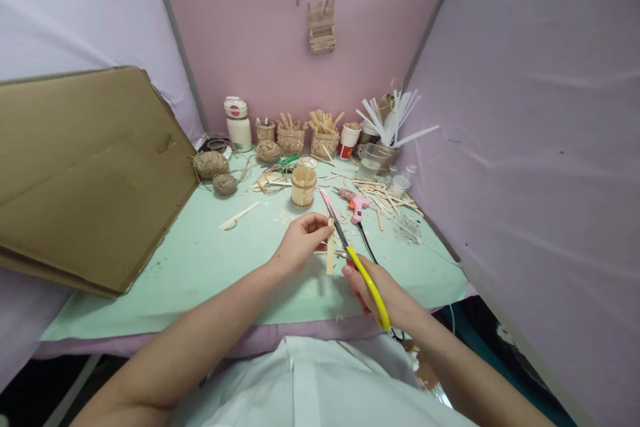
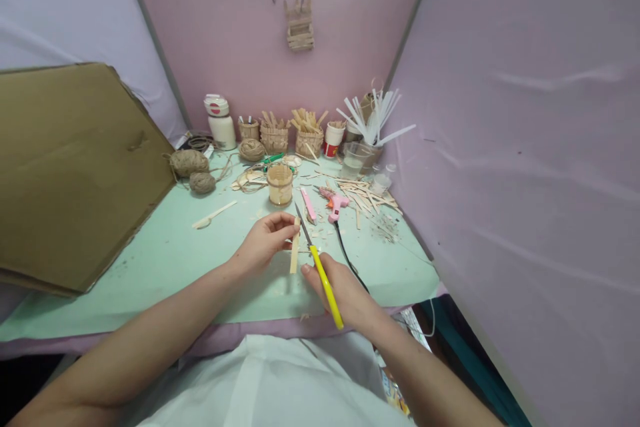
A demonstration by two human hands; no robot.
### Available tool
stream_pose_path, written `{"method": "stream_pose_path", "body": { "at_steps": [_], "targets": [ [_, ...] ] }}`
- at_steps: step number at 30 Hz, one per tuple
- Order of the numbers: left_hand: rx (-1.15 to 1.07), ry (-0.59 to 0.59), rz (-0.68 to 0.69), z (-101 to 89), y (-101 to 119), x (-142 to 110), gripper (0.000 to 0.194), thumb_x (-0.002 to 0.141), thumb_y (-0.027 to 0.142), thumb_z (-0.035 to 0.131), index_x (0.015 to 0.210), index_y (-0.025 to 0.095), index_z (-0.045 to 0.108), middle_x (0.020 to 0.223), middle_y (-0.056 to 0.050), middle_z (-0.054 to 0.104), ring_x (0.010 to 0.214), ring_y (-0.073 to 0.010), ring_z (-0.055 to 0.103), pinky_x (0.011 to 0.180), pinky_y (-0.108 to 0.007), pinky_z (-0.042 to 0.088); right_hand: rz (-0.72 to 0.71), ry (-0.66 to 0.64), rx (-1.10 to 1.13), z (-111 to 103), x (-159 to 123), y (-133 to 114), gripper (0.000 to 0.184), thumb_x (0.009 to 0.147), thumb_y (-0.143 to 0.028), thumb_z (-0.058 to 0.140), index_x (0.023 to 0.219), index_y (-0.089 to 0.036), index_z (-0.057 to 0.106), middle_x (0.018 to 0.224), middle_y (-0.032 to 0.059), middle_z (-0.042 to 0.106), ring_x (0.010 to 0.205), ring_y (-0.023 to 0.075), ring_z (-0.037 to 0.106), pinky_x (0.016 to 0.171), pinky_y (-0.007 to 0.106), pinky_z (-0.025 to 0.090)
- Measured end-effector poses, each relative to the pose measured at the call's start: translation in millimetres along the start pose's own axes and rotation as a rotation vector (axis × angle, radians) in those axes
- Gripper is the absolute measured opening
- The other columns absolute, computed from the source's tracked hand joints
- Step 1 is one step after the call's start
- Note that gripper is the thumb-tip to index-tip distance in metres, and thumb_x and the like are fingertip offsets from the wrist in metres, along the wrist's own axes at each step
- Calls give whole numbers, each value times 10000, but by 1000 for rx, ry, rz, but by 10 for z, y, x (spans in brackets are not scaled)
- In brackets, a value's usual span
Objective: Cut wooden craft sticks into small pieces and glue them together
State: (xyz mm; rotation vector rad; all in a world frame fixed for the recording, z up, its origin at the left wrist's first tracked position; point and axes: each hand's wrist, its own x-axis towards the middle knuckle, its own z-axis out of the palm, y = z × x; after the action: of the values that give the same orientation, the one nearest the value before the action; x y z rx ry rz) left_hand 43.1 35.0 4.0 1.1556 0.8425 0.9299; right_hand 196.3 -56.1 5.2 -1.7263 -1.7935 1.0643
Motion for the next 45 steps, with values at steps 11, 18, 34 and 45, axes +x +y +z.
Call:
{"method": "stream_pose_path", "body": {
  "at_steps": [11, 18, 34, 45],
  "targets": [
    [-18, -9, 0, -3, -26, -1, 209, 668, 329, 665, 760, 170, 566, 685, 32, 537, 614, -79, 500, 582, -213, 445, -7, 12, 12, 25, -1, 24, 357, 904, -538, 336, 756, -217, 381, 549, -52, 478, 431, 101, 475, 443, 213, 354],
    [-57, -12, -37, 2, -21, -10, 211, 656, 314, 678, 754, 171, 559, 682, 35, 528, 603, -70, 495, 571, -200, 441, 23, -17, 50, 22, -9, -4, 379, 896, -567, 323, 758, -217, 372, 540, -60, 450, 397, 94, 464, 410, 206, 357],
    [-41, -62, -99, -11, 21, -32, 195, 656, 302, 676, 752, 176, 563, 699, 30, 551, 631, -78, 522, 596, -210, 435, 11, -19, -25, -71, -100, -64, 365, 887, -536, 381, 720, -211, 383, 512, -48, 455, 452, 111, 430, 449, 221, 339],
    [2, -95, -26, -98, 26, -9, 189, 651, 301, 684, 786, 177, 642, 745, 7, 607, 656, -94, 523, 634, -219, 397, 21, -9, -7, -176, -152, -33, 378, 895, -547, 339, 722, -212, 368, 584, -36, 440, 507, 111, 401, 487, 233, 341]
  ]
}}
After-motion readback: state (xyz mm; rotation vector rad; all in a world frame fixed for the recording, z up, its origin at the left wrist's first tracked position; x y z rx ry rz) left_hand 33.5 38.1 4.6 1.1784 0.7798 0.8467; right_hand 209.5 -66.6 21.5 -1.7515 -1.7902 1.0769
